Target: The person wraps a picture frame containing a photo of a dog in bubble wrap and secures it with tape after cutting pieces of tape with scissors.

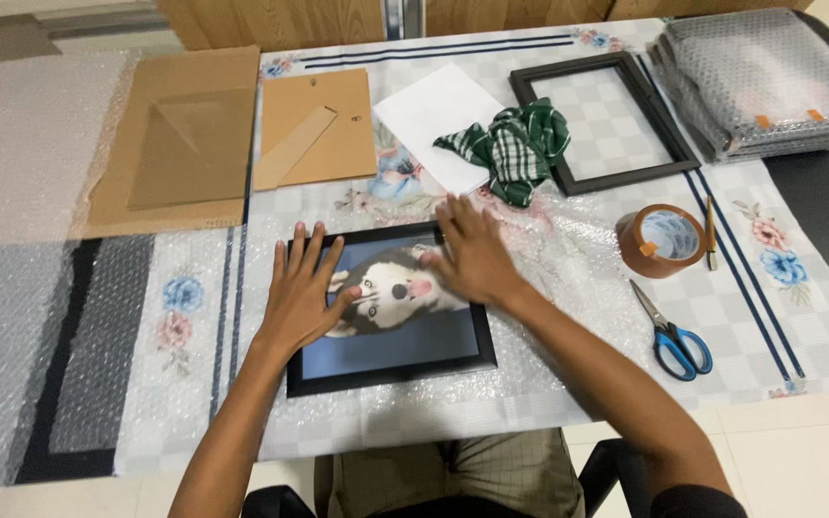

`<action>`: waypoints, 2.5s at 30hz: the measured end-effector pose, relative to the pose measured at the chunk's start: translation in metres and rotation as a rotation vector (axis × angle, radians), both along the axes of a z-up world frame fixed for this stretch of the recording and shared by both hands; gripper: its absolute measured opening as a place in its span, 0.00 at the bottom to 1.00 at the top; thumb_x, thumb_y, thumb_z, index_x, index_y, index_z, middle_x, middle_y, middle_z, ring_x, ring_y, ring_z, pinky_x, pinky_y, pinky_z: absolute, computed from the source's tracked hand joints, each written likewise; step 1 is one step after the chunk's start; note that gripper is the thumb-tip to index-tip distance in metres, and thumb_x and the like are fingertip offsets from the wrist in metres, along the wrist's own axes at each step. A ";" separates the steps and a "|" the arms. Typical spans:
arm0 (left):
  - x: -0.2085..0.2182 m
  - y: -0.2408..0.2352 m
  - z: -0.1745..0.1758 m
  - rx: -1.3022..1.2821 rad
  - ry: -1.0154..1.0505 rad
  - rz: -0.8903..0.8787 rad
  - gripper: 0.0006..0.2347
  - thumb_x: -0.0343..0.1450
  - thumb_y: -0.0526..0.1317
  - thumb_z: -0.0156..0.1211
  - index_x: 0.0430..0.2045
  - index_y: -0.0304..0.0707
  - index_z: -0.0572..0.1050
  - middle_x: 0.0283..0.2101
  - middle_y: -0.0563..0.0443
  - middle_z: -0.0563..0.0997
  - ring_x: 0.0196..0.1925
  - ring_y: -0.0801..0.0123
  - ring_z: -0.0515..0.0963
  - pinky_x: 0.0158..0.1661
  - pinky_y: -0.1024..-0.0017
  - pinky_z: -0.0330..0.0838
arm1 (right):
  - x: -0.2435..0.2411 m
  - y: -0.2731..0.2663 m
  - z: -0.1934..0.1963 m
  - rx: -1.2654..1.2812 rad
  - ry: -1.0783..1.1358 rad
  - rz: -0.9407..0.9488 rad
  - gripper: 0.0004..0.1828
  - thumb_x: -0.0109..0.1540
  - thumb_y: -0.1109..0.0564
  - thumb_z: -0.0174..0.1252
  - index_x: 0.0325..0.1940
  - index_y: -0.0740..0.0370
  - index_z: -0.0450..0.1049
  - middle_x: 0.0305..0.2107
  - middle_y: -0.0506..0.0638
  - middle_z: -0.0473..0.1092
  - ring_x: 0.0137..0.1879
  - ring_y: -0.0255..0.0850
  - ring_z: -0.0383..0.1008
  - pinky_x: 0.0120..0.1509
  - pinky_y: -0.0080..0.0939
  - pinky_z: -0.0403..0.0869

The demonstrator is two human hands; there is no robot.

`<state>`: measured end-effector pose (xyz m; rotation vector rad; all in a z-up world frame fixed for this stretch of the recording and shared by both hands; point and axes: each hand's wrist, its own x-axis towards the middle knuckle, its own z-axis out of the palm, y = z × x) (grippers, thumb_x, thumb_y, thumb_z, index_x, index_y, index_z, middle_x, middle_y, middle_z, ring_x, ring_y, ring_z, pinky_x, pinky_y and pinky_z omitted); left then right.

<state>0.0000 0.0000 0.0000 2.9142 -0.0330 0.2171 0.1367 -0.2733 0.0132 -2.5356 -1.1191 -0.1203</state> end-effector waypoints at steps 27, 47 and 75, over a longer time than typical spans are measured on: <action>0.000 0.056 -0.045 -0.178 -0.326 0.312 0.20 0.62 0.46 0.72 0.49 0.45 0.81 0.44 0.55 0.77 0.50 0.57 0.76 0.52 0.53 0.67 | 0.017 -0.036 -0.076 0.247 -0.109 -0.348 0.15 0.57 0.39 0.71 0.42 0.45 0.83 0.22 0.43 0.77 0.35 0.47 0.80 0.40 0.47 0.74; 0.002 0.066 -0.060 -0.258 -0.341 0.309 0.16 0.70 0.39 0.63 0.52 0.39 0.79 0.46 0.47 0.79 0.51 0.52 0.78 0.52 0.53 0.69 | 0.007 -0.031 -0.067 0.315 0.031 -0.318 0.11 0.61 0.47 0.69 0.40 0.52 0.78 0.23 0.46 0.74 0.42 0.53 0.78 0.56 0.50 0.66; -0.003 0.072 -0.055 -0.281 -0.427 0.184 0.16 0.71 0.30 0.69 0.54 0.26 0.83 0.47 0.35 0.80 0.51 0.41 0.81 0.53 0.53 0.72 | 0.003 -0.032 -0.062 0.324 -0.023 -0.195 0.16 0.64 0.42 0.61 0.46 0.54 0.74 0.31 0.52 0.74 0.45 0.54 0.77 0.58 0.58 0.69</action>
